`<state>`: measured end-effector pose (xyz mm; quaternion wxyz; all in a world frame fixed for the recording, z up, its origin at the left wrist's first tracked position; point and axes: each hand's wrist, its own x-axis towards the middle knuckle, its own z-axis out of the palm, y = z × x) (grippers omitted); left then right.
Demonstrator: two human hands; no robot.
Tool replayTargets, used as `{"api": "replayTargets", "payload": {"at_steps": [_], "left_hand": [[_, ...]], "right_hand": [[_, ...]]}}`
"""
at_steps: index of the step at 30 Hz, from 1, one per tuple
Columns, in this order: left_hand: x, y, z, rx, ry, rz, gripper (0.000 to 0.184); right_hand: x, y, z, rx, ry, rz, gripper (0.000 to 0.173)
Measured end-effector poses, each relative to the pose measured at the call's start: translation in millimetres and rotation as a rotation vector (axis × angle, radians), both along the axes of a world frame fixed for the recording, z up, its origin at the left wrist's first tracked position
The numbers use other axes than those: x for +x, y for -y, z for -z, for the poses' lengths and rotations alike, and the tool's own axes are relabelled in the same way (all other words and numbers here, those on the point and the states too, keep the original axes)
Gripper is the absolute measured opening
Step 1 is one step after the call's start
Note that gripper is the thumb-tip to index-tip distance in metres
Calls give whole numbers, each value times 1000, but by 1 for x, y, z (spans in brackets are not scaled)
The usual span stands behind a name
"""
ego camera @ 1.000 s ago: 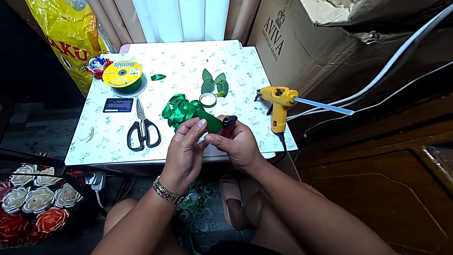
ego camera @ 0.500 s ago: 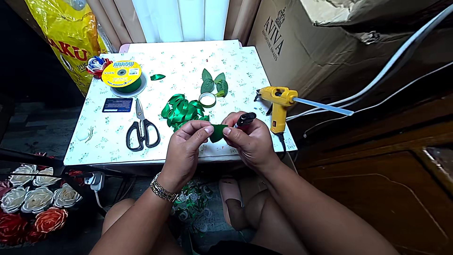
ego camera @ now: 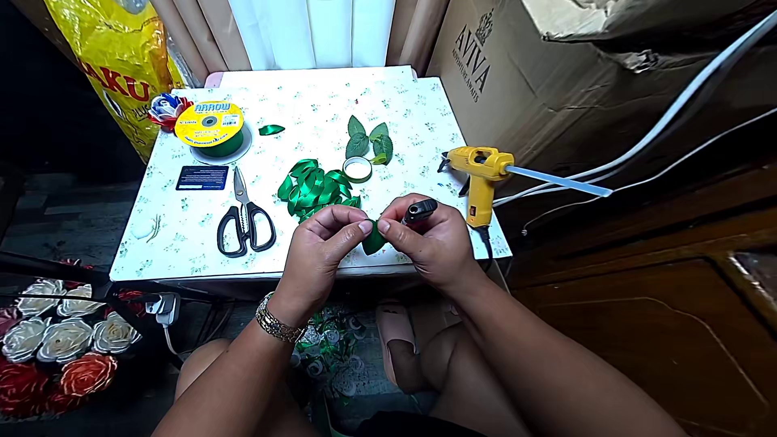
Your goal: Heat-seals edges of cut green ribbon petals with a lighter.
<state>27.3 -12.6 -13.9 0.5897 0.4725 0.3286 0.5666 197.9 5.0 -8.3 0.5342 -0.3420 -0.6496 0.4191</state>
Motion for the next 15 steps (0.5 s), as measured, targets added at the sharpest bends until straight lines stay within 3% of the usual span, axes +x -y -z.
{"api": "replayTargets", "payload": {"at_steps": [15], "left_hand": [[-10, -2, -4, 122, -282, -25, 8]], "right_hand": [[1, 6, -5, -44, 98, 17, 12]]}}
